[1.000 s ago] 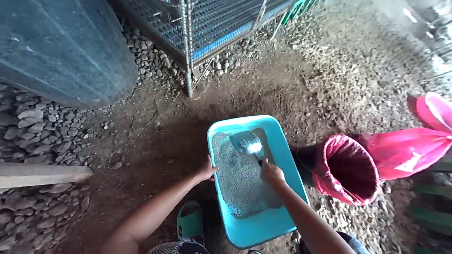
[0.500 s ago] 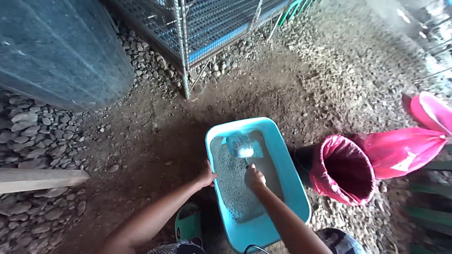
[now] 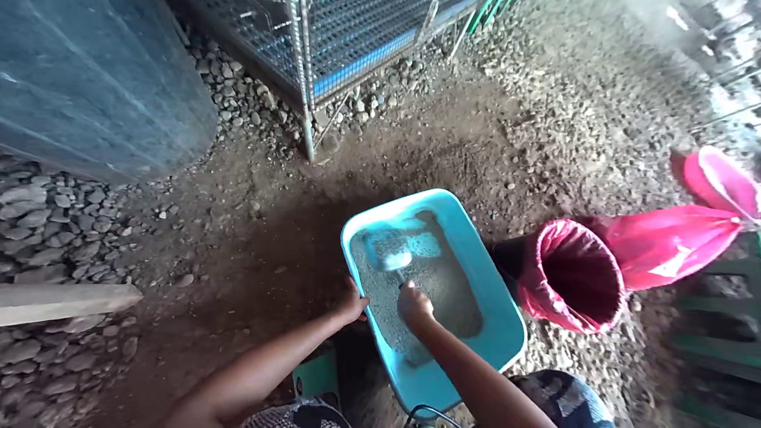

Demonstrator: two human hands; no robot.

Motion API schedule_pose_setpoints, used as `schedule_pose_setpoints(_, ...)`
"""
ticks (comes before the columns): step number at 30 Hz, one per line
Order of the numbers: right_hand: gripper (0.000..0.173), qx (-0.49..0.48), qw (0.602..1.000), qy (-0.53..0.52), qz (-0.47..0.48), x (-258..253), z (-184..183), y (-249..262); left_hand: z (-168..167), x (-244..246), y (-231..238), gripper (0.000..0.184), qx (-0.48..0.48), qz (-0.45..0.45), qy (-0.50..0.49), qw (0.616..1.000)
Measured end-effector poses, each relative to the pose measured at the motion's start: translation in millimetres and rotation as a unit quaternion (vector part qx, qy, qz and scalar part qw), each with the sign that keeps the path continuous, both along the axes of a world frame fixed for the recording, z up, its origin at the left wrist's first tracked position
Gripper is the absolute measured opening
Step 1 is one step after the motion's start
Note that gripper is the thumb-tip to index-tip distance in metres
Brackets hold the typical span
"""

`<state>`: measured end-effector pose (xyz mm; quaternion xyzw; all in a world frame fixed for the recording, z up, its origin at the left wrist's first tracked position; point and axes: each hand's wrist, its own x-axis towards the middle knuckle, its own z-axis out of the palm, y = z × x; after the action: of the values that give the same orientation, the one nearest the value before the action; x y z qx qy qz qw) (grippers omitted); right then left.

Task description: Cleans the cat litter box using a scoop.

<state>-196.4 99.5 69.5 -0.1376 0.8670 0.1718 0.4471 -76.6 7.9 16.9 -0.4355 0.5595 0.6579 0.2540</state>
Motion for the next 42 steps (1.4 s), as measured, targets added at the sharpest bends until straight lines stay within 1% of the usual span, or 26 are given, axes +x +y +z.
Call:
schedule_pose_setpoints(2,0.041,-0.002,1.0,-0.005,0.027,-10,3,-2,5,-1,-3,0.087,-0.011,0.006,-0.004,1.0)
schedule_pose_setpoints(5,0.042,-0.004,1.0,0.014,0.022,-40,2,-2,0,3,-11,0.085,-0.015,0.005,0.006,1.0)
schedule_pose_setpoints(10,0.046,-0.017,0.995,0.075,-0.062,-73,-12,16,-3,3,-14,0.084,-0.019,0.008,0.016,1.0)
schedule_pose_setpoints(12,0.047,-0.022,0.995,0.067,-0.072,-62,-14,13,-5,1,-14,0.082,-0.023,-0.002,0.015,1.0)
schedule_pose_setpoints(13,0.047,-0.023,0.996,0.048,-0.067,-47,-13,10,-8,0,-13,0.082,-0.032,-0.005,0.014,0.999)
schedule_pose_setpoints(15,0.043,-0.016,0.999,0.01,-0.038,-11,-8,9,-22,1,-9,0.082,-0.072,0.018,0.021,0.997)
schedule_pose_setpoints(16,0.041,-0.008,1.0,-0.007,-0.022,5,-4,16,-19,1,-12,0.079,-0.082,0.035,0.025,0.996)
schedule_pose_setpoints(17,0.04,0.001,1.0,-0.023,-0.008,16,0,30,-14,1,-18,0.076,-0.092,0.045,0.025,0.995)
schedule_pose_setpoints(19,0.041,0.026,0.998,-0.052,0.026,29,11,72,-8,2,-28,0.074,-0.109,0.032,0.019,0.993)
schedule_pose_setpoints(21,0.039,0.058,0.994,-0.066,0.064,33,18,112,-6,4,-30,0.075,-0.111,0.022,0.017,0.993)
schedule_pose_setpoints(22,0.039,0.074,0.992,-0.069,0.076,29,19,119,-2,3,-30,0.075,-0.111,0.014,0.009,0.994)
schedule_pose_setpoints(23,0.041,0.072,0.992,-0.065,0.079,20,17,115,4,1,-31,0.074,-0.109,0.002,-0.004,0.994)
schedule_pose_setpoints(25,0.042,0.036,0.997,-0.051,0.055,-4,12,83,20,-3,-32,0.075,-0.098,-0.015,-0.038,0.994)
schedule_pose_setpoints(27,0.042,0.007,0.999,-0.031,0.025,-28,6,35,9,0,-28,0.072,-0.127,-0.014,-0.022,0.992)
schedule_pose_setpoints(29,0.042,0.002,0.999,-0.016,0.027,-34,6,9,4,1,-27,0.07,-0.136,-0.004,-0.006,0.991)
schedule_pose_setpoints(30,0.042,0.007,0.999,-0.017,0.03,-29,8,11,3,1,-27,0.07,-0.139,-0.001,-0.005,0.99)
schedule_pose_setpoints(32,0.042,0.018,0.999,-0.031,0.03,-7,13,42,0,1,-26,0.069,-0.146,-0.001,-0.008,0.989)
schedule_pose_setpoints(34,0.044,0.064,0.996,-0.051,0.047,10,15,77,-1,0,-26,0.069,-0.144,-0.013,-0.014,0.989)
schedule_pose_setpoints(35,0.046,0.08,0.993,-0.058,0.057,11,17,84,2,-2,-26,0.07,-0.142,-0.026,-0.021,0.989)
schedule_pose_setpoints(36,0.045,0.083,0.993,-0.06,0.057,6,19,81,3,-2,-26,0.071,-0.142,-0.035,-0.025,0.989)
schedule_pose_setpoints(38,0.042,0.048,0.997,-0.056,0.034,-13,29,47,4,-2,-25,0.07,-0.152,-0.038,-0.024,0.987)
schedule_pose_setpoints(40,0.041,0.008,0.999,-0.034,0.019,-29,24,5,4,-2,-26,0.07,-0.165,-0.031,-0.01,0.986)
schedule_pose_setpoints(42,0.043,-0.007,1.0,-0.019,0.009,-23,15,-19,0,-2,-30,0.069,-0.165,-0.016,0.007,0.986)
